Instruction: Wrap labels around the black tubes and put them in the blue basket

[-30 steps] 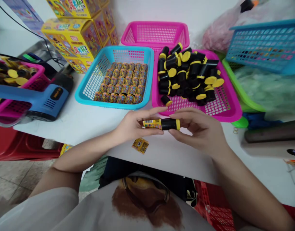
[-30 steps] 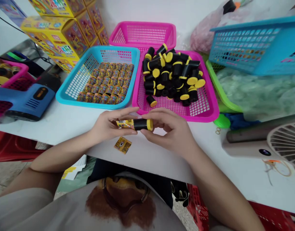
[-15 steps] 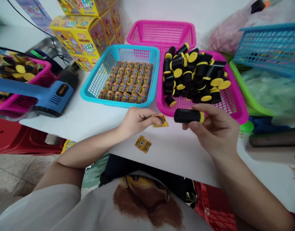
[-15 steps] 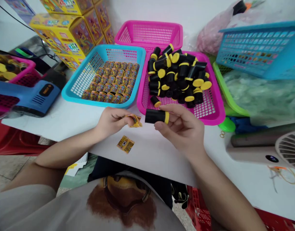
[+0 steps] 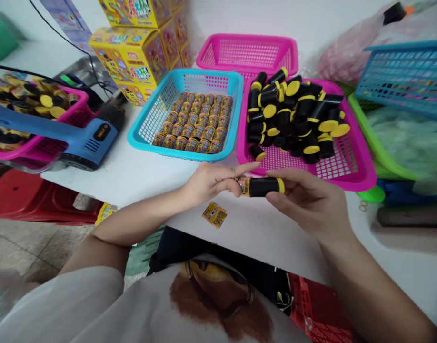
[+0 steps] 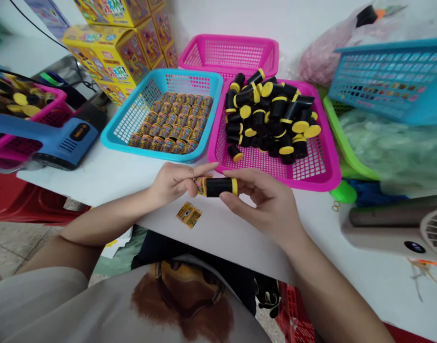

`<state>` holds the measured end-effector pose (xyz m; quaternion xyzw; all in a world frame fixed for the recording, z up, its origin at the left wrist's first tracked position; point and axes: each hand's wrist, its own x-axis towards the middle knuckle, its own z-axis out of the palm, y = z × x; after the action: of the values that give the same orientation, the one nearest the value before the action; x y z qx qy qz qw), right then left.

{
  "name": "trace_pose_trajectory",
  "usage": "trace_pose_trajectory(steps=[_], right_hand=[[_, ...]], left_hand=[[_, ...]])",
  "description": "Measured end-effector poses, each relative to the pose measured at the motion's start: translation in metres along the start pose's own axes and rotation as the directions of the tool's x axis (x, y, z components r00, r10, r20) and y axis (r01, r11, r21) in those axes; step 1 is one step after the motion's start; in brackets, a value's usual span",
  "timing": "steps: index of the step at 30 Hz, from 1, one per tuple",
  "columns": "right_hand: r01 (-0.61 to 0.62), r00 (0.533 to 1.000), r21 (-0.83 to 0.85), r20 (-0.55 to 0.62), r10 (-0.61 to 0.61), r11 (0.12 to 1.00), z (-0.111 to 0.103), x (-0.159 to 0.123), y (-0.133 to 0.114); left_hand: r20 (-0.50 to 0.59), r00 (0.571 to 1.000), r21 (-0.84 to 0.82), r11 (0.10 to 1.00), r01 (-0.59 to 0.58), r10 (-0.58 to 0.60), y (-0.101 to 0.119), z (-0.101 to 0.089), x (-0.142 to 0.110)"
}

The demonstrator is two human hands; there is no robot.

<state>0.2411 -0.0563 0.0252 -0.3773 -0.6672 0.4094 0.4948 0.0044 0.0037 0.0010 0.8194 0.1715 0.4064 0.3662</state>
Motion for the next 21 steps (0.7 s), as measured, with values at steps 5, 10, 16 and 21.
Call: trace_pose_trajectory(steps=[5, 10, 16, 21], right_hand=[[0.021, 1.0, -0.079, -0.001, -0.021, 0.997, -0.004, 0.003, 0.008], [-0.098, 0.993, -0.029, 0.068, 0.1, 0.995, -0.007, 0.004, 0.007], [-0.139, 0.99, 0.019, 0.009, 0.139, 0.99, -0.003, 0.004, 0.001], [-0.25, 0.962, 0.089, -0.086, 0.258, 0.964, -0.007, 0.005, 0.001]], left_hand=[[0.056, 0.992, -0.004, 0.994, 0.112, -0.111, 0.001, 0.004, -0.001], [0.129, 0.956, -0.293, 0.911, 0.291, -0.264, -0.001, 0.012, -0.001], [0.178, 0.958, -0.396, 0.876, 0.277, -0.223, -0.008, 0.009, 0.001], [0.137, 0.984, -0.359, 0.92, 0.156, -0.113, -0.013, 0.006, 0.001]])
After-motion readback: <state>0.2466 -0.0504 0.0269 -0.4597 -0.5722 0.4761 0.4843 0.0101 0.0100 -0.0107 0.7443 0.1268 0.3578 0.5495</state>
